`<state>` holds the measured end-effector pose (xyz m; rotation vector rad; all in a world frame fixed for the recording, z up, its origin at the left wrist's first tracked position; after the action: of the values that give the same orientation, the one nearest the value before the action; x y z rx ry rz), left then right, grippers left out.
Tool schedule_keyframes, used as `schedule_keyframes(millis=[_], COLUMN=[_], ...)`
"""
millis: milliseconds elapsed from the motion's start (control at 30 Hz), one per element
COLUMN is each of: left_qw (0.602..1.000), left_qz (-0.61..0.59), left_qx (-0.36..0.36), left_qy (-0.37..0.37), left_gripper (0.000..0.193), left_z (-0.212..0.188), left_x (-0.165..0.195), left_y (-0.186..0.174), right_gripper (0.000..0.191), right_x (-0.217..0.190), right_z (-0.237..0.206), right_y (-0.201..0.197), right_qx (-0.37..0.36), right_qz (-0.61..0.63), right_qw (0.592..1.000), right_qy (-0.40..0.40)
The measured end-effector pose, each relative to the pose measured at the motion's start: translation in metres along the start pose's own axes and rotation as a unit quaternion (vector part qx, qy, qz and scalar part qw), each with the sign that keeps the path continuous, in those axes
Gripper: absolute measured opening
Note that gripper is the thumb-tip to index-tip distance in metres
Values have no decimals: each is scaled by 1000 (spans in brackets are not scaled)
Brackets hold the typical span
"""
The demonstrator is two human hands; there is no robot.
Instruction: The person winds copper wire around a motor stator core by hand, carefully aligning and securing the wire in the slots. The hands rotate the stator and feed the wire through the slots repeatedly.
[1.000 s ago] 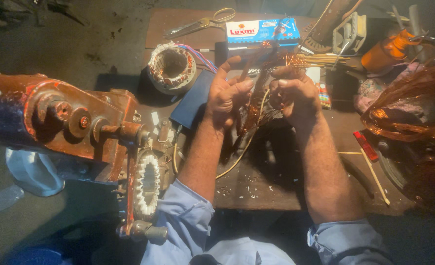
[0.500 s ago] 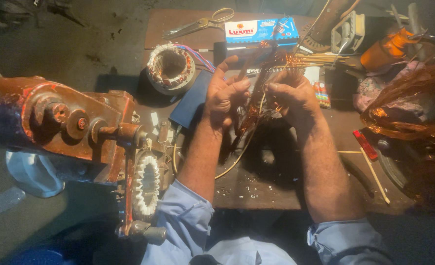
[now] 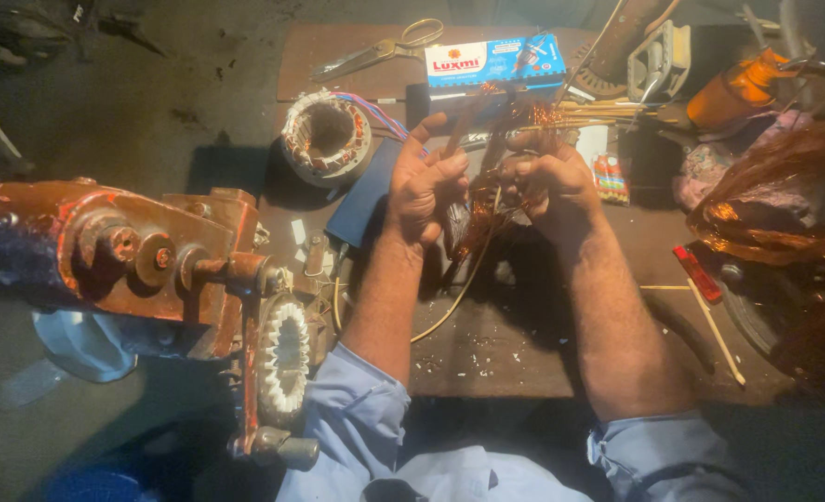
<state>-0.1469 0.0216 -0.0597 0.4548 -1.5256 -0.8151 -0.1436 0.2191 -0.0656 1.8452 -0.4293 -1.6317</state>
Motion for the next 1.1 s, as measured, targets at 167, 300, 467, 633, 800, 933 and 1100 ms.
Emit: schedule_keyframes(millis=[167, 300, 467, 633, 800, 933, 1100], left_qw=[1000, 1000, 1000, 998, 997, 997, 993], left_qz=[6, 1, 13, 58, 60, 74, 96], left_qx=[7, -14, -16, -30, -44, -32, -68], left_qy=[-5, 4, -3, 24, 11, -21, 11], left_gripper=[67, 67, 65, 63, 66, 65, 71], left_z=[1, 0, 0, -1, -6, -9, -9], left_x=[-1, 2, 6, 8, 7, 10, 6], left_y=[0, 2, 6, 6, 9, 15, 19], right_gripper=[29, 17, 13, 18, 24, 26, 23], right_x=[3, 6, 4, -3, -8, -8, -5], right_z=[0, 1, 3, -1, -6, -8, -8], right_y=[-3, -2, 2, 4, 1, 5, 6], right_qx=[-24, -39, -13, -36, 12, -29, 24], right_qz=[23, 29, 52, 93, 15, 0, -22], right_qw=[999, 999, 999, 995, 1000, 999, 999], right_qy=[2, -19, -8, -4, 17, 26, 17])
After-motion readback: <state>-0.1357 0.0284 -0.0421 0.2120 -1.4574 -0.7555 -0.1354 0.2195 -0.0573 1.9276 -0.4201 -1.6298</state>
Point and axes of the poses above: each hand's wrist, its own z-axis towards the middle knuckle, its own y-axis out of the palm, x = y × z, the point moved 2 cm from there along z, towards the middle knuckle, and after that the axes turned 2 degrees about -x, right-handed, at the moved point
